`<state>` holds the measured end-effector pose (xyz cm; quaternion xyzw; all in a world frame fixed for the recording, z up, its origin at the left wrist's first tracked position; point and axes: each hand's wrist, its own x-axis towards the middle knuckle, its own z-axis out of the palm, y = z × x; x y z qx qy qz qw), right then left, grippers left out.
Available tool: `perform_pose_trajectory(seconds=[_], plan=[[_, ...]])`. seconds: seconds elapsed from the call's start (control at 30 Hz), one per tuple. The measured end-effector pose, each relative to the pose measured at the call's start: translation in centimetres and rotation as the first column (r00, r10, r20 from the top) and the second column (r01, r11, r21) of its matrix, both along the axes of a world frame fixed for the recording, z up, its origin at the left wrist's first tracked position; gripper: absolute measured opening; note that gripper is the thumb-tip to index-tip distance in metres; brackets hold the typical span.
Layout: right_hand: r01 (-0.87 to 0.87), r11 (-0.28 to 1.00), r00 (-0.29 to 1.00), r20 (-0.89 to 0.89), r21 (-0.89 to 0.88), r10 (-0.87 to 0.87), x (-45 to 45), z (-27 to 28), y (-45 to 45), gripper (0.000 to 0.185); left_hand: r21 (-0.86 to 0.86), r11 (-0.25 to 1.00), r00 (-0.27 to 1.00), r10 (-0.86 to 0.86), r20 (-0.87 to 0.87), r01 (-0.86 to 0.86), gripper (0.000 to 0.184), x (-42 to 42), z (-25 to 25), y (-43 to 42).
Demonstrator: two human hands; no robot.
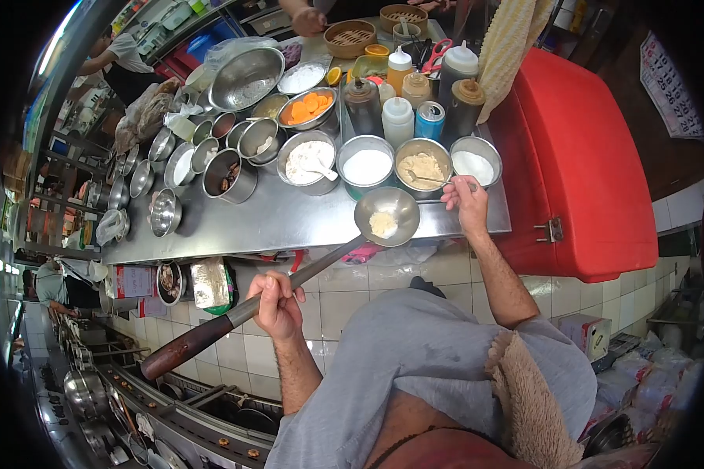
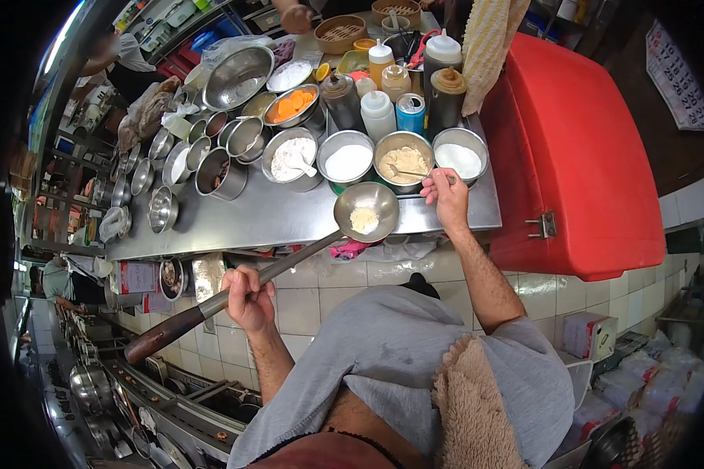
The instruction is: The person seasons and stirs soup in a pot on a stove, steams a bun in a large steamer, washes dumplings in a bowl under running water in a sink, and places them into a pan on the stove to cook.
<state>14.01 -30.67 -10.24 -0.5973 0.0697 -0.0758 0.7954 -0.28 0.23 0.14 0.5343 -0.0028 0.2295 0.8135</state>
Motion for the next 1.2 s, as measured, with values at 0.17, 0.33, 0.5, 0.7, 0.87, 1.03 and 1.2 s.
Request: perform_pose_trajectory(seconds=[0.17,0.33,0.5,0.7,0.87,1.03,1.2], plan=[[0.038,0.993,0.999,-0.023,0.113,-0.036,0.1,-0.2,-0.8,0.022,-0.015,1.000,1.000,0.017,-0.002,-0.017,0.025,0.4,0.0,-0.2],[0.109,0.990,0.994,-0.011,0.093,-0.108,-0.1,0.4,-1.4,0.022,-0.044,0.998,0.999,-0.033,0.007,0.034,0.023,0.4,-0.2,0.1],[0.149,0.982,0.987,0.042,0.112,-0.155,-0.8,1.5,-2.5,0.021,-0.079,0.992,0.995,-0.094,0.033,0.096,0.021,0.7,-0.2,0.0],[-0.104,0.985,0.989,0.117,0.139,0.088,-4.2,4.6,-4.9,0.019,-0.103,0.985,0.990,-0.135,0.040,0.138,0.021,0.8,-0.4,-0.1],[0.159,0.955,0.934,0.351,-0.250,-0.064,-4.4,4.7,-6.3,0.019,-0.107,0.980,0.985,-0.167,0.037,0.170,0.022,0.9,-0.7,-0.5],[0.344,0.805,0.934,0.263,-0.484,-0.241,-2.2,1.0,-6.6,0.020,-0.077,0.978,0.981,-0.190,0.039,0.193,0.022,1.1,-0.5,-1.3],[0.315,0.891,0.946,0.188,-0.328,-0.265,-1.6,-0.1,-5.8,0.021,-0.025,0.991,0.991,-0.132,-0.018,0.131,0.031,1.1,0.0,-2.1]])
